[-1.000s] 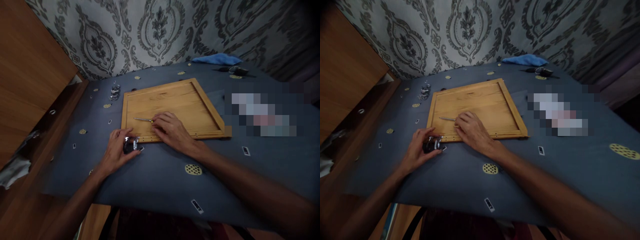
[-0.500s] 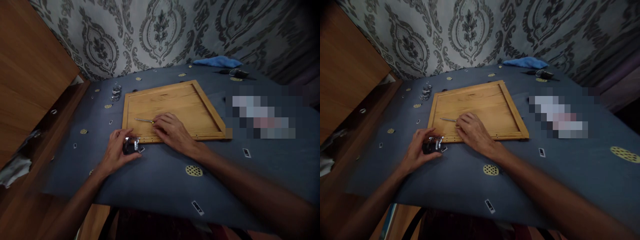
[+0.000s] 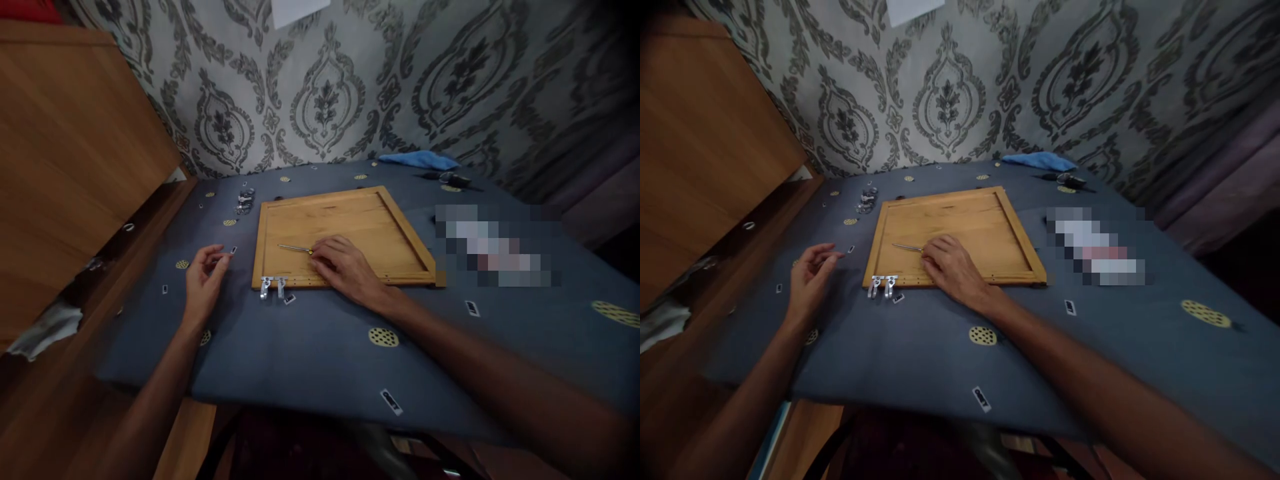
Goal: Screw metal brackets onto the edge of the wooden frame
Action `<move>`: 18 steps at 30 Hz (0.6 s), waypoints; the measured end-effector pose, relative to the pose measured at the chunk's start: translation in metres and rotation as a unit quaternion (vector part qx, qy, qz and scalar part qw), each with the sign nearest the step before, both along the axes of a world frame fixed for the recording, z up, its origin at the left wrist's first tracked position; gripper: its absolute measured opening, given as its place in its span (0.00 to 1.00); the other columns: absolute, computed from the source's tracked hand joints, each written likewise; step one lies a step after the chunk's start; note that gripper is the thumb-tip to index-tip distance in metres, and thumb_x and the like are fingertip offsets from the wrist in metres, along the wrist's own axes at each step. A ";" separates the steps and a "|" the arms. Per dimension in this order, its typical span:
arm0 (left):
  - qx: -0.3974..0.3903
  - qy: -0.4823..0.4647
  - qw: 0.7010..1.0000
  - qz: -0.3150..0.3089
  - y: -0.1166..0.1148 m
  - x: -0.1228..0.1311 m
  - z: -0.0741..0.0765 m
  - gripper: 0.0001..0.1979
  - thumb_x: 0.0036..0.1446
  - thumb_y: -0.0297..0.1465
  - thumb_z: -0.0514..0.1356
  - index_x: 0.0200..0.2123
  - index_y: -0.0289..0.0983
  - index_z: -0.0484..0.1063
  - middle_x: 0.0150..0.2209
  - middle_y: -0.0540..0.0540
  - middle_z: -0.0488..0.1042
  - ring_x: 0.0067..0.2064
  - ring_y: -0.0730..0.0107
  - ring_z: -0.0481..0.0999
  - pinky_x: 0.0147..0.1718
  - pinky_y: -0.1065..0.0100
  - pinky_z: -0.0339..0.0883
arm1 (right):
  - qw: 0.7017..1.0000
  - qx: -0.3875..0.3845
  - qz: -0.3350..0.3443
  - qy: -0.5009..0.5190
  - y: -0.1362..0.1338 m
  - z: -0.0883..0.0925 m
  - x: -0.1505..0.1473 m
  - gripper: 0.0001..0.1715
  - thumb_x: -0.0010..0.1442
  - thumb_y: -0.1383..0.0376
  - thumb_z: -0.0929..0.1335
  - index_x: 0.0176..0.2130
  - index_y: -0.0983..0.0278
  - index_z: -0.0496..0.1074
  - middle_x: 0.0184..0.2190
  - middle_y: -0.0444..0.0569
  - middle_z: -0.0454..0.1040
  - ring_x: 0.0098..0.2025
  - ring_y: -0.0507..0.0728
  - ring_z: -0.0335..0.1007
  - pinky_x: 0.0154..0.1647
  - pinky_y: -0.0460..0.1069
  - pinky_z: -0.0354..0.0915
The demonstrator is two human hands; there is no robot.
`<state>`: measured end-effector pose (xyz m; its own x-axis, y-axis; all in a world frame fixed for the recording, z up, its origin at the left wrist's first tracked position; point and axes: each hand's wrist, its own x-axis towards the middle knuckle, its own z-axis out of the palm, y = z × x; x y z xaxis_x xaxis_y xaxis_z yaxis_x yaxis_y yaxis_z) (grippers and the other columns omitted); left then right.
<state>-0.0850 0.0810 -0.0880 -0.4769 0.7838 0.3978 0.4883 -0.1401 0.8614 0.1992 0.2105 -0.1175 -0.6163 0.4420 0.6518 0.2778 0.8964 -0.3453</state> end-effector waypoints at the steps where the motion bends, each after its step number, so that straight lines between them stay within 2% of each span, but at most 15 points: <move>1: 0.000 0.002 1.000 0.000 0.001 -0.002 -0.002 0.20 0.59 0.45 0.66 0.48 0.39 0.73 0.41 0.44 0.81 0.47 0.57 0.82 0.49 0.58 0.73 | 1.000 0.002 -0.001 0.000 0.000 0.000 0.000 0.11 0.71 0.66 0.65 0.39 0.63 0.77 0.39 0.54 0.80 0.45 0.63 0.74 0.50 0.60 0.71; 6: -0.008 0.022 1.000 0.002 0.010 -0.014 -0.016 0.20 0.61 0.45 0.64 0.49 0.38 0.74 0.42 0.42 0.82 0.46 0.57 0.82 0.48 0.58 0.74 | 1.000 0.020 0.000 0.001 0.001 -0.001 0.000 0.10 0.71 0.66 0.65 0.38 0.63 0.76 0.38 0.54 0.80 0.43 0.62 0.75 0.48 0.59 0.72; 11: -0.028 0.065 0.997 0.027 0.031 -0.045 -0.032 0.15 0.66 0.41 0.62 0.48 0.37 0.75 0.43 0.42 0.81 0.48 0.56 0.82 0.48 0.57 0.77 | 0.999 0.049 -0.003 0.001 0.001 0.000 0.001 0.10 0.71 0.68 0.65 0.39 0.64 0.75 0.37 0.54 0.79 0.42 0.62 0.75 0.45 0.59 0.74; 15: -0.064 0.121 0.990 0.045 0.054 -0.071 -0.042 0.18 0.70 0.38 0.64 0.57 0.35 0.73 0.55 0.40 0.76 0.52 0.57 0.80 0.51 0.51 0.78 | 0.998 0.069 -0.007 -0.007 0.000 -0.002 -0.001 0.10 0.71 0.69 0.65 0.38 0.64 0.74 0.37 0.54 0.79 0.42 0.62 0.75 0.46 0.59 0.75; 18: -0.091 0.160 0.982 0.046 0.067 -0.082 -0.046 0.19 0.70 0.38 0.64 0.59 0.36 0.72 0.58 0.39 0.75 0.54 0.56 0.79 0.52 0.50 0.78 | 0.997 0.078 -0.013 -0.018 0.000 -0.005 -0.003 0.09 0.71 0.70 0.65 0.38 0.65 0.74 0.37 0.53 0.78 0.43 0.60 0.75 0.47 0.57 0.75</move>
